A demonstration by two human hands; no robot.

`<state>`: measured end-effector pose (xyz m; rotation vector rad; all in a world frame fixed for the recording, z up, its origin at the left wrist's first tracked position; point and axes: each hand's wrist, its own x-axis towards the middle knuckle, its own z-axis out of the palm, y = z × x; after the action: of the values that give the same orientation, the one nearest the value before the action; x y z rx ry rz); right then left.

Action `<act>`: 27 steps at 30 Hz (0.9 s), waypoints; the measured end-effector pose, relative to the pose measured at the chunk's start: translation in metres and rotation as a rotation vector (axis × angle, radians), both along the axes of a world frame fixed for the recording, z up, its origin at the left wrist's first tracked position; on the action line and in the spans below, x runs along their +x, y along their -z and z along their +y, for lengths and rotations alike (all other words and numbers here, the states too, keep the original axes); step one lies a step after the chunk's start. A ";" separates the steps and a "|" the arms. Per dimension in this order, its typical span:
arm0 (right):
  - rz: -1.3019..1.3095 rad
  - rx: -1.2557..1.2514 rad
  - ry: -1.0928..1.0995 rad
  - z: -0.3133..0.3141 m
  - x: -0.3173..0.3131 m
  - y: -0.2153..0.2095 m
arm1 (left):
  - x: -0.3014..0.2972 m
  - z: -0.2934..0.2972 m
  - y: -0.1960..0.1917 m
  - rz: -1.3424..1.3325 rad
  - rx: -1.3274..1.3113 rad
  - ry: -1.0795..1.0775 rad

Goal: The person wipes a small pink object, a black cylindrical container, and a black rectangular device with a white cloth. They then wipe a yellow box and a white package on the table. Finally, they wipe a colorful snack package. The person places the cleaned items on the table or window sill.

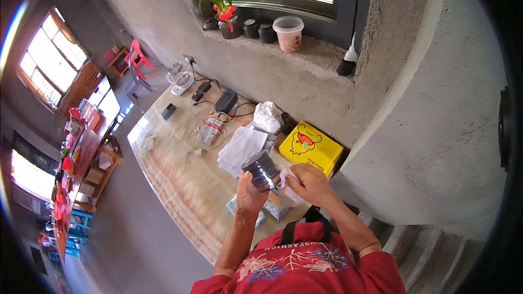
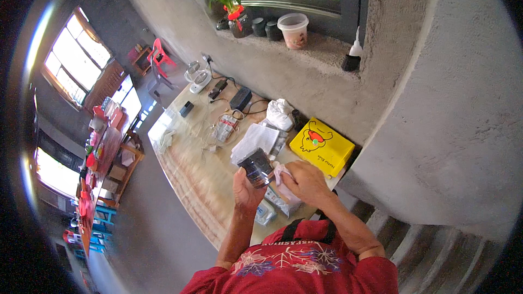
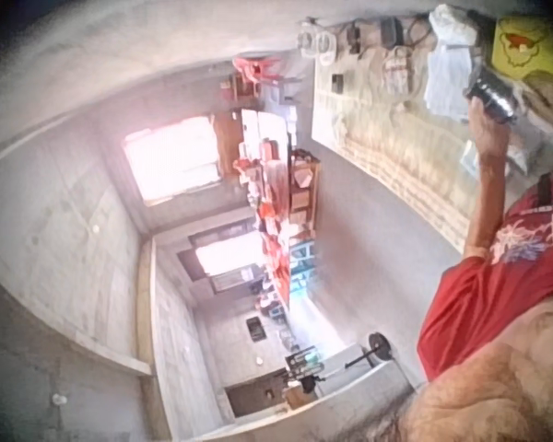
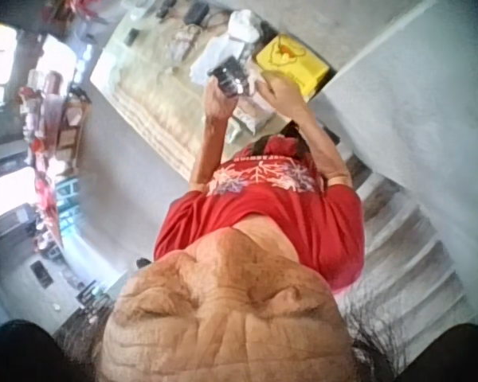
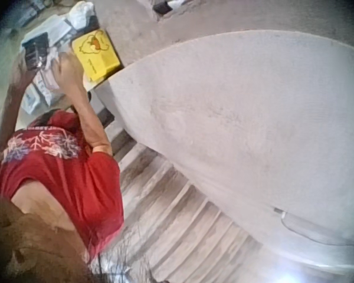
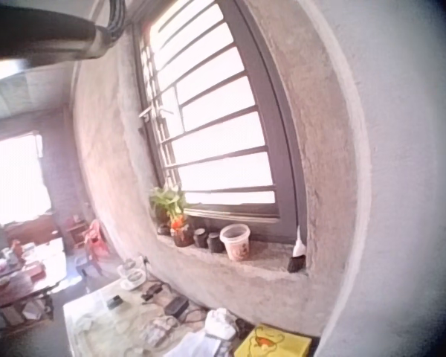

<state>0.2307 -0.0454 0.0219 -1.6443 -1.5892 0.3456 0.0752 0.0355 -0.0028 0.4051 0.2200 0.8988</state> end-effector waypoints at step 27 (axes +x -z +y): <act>0.284 0.416 0.085 0.040 -0.017 -0.045 | 0.024 -0.008 -0.012 0.025 0.053 -0.057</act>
<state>0.2139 -0.0054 0.0669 -1.2750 -1.2722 0.1786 0.0991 0.0272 0.0088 0.4614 0.2316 0.9572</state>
